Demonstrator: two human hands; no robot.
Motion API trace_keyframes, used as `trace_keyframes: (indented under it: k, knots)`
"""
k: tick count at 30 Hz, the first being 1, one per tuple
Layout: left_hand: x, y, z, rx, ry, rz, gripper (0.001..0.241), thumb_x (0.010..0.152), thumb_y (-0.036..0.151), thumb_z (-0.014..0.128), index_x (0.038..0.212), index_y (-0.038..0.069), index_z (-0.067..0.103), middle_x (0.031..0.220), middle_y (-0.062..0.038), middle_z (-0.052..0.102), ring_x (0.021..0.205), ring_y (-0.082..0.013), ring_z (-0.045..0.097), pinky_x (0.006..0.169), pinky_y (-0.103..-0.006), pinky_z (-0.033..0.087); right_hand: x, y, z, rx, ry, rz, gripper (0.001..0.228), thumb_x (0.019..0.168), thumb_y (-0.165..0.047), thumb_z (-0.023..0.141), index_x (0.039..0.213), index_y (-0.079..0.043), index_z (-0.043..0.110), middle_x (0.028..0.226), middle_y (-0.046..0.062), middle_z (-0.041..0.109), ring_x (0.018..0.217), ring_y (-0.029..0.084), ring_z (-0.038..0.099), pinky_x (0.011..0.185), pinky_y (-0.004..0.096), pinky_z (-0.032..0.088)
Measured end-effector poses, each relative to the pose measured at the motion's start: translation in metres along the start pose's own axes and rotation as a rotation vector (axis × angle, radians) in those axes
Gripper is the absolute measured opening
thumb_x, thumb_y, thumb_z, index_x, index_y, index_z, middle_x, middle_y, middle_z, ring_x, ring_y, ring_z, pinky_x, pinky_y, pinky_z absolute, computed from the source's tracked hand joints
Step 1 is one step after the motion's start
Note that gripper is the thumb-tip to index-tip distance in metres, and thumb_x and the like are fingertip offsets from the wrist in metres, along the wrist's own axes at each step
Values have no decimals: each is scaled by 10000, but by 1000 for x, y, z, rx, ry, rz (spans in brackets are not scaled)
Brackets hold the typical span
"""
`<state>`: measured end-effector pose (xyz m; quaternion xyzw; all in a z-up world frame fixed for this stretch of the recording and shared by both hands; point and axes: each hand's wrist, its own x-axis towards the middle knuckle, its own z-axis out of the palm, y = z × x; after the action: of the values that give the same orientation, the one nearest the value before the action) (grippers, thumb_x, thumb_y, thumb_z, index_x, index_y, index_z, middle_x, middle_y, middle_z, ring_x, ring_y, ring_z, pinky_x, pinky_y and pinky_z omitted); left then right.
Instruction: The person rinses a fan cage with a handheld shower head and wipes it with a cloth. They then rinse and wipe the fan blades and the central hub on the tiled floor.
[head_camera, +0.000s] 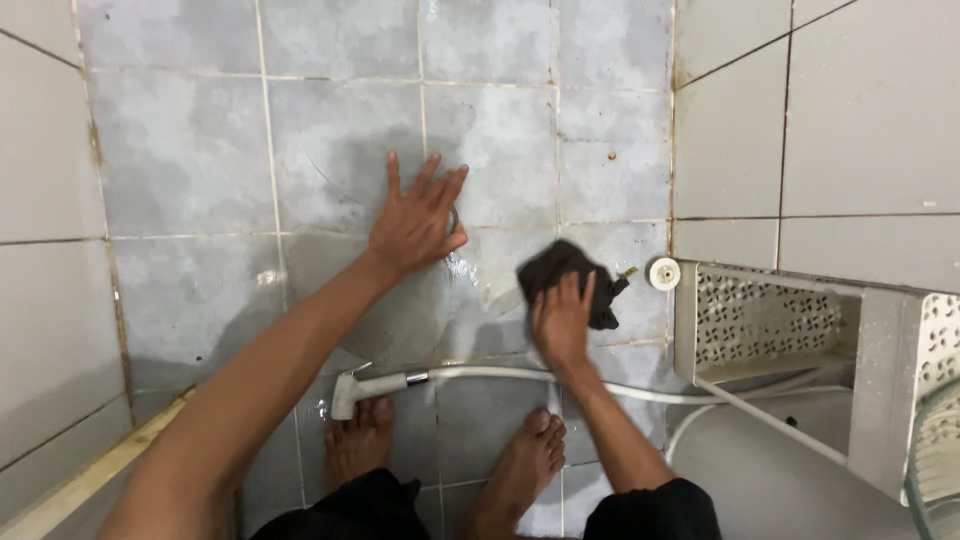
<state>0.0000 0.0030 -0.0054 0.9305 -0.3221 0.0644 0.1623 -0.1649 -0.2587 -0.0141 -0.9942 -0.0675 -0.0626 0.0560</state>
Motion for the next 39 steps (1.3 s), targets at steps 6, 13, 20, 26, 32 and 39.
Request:
trace_keyframes:
  k: [6, 13, 20, 26, 32, 39]
  knots:
    - [-2, 1, -2, 6, -43, -2, 808, 862, 434, 627, 1539, 31, 449, 1367, -123, 603, 1473, -339, 380, 1165, -766, 100, -37, -85, 13, 289, -163, -326, 213, 919, -159, 639, 956, 46, 679, 1179, 260, 639, 1247, 414, 542, 1189, 666, 271]
    - [2, -1, -7, -96, 20, -91, 639, 879, 402, 638, 1374, 9, 545, 1327, -112, 611, 1474, -343, 378, 1162, -782, 84, 32, -63, 36, 208, -247, -202, 289, 876, -242, 697, 883, 46, 683, 1128, 274, 627, 1236, 441, 494, 1150, 718, 238]
    - [-1, -2, -2, -193, -2, -143, 493, 875, 347, 678, 1223, 14, 576, 1262, -90, 619, 1476, -343, 375, 1176, -774, 48, 95, 31, 35, 397, 188, 312, 299, 1038, -126, 531, 1227, 101, 580, 1283, 302, 604, 1231, 430, 546, 1140, 543, 392]
    - [6, 6, -15, -413, 63, -461, 394, 966, 446, 712, 968, 59, 638, 1038, -87, 647, 1226, -289, 513, 1188, -666, 161, 109, 37, 41, 1581, 112, 695, 378, 1145, -129, 429, 1442, 73, 548, 1282, 179, 629, 1085, 223, 597, 949, 364, 509]
    - [6, 7, -21, -359, 274, -374, 364, 956, 414, 754, 839, 80, 670, 910, -56, 668, 1086, -273, 527, 1047, -542, 256, 26, -29, 25, 1819, 248, 920, 404, 1036, -88, 405, 1424, 6, 469, 1314, 140, 636, 1164, 261, 660, 990, 403, 575]
    - [9, 7, -18, -375, 267, -430, 386, 973, 414, 735, 799, 79, 655, 904, -52, 682, 1064, -273, 533, 1034, -538, 270, -29, -85, 26, 2001, 116, 1134, 273, 1073, -164, 510, 1311, -40, 559, 1235, 120, 659, 1119, 273, 641, 965, 437, 546]
